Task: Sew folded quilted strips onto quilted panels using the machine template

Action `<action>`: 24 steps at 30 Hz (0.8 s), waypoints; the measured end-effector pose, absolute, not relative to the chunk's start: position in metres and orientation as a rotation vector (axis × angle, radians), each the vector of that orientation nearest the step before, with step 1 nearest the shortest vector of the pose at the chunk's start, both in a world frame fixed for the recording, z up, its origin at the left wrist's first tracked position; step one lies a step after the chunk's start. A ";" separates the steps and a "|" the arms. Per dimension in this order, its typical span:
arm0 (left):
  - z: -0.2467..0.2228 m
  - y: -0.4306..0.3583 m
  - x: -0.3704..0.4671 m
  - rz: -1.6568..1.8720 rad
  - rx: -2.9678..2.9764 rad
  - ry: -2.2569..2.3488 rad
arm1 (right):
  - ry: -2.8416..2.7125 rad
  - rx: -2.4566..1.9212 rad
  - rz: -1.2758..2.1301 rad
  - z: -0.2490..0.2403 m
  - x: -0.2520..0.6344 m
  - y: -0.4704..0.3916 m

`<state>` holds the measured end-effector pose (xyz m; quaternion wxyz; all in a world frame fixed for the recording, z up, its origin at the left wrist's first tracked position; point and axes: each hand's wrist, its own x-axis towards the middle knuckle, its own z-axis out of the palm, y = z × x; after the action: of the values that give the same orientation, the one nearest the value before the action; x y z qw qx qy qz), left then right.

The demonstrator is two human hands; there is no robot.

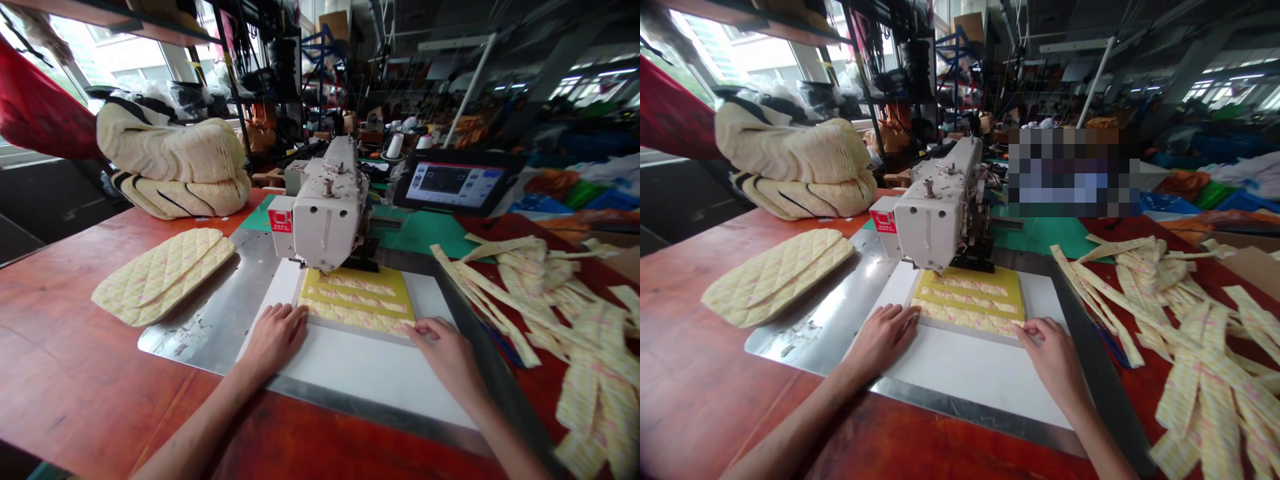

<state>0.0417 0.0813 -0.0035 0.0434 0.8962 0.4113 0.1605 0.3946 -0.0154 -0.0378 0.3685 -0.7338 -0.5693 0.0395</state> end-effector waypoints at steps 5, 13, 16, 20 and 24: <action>-0.007 0.081 0.041 0.528 2.758 1.239 | -1.436 -1.917 0.143 -0.030 0.404 -0.017; -0.004 0.080 0.041 0.551 2.776 1.236 | -1.471 -1.956 -0.031 -0.019 0.436 -0.030; -0.006 0.080 0.040 0.581 2.781 1.208 | -1.540 -1.964 -0.260 -0.003 0.457 -0.031; -0.014 0.084 0.038 0.663 2.801 1.160 | -1.625 -2.057 -0.445 0.014 0.496 -0.019; -0.018 0.088 0.036 0.793 2.797 1.110 | -1.629 -2.287 -0.401 0.011 0.523 -0.002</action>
<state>0.0357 0.0884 -0.0175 0.0148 0.8987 0.3565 0.2549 0.5232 -0.0019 0.0111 0.1520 -0.7971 -0.5676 -0.1396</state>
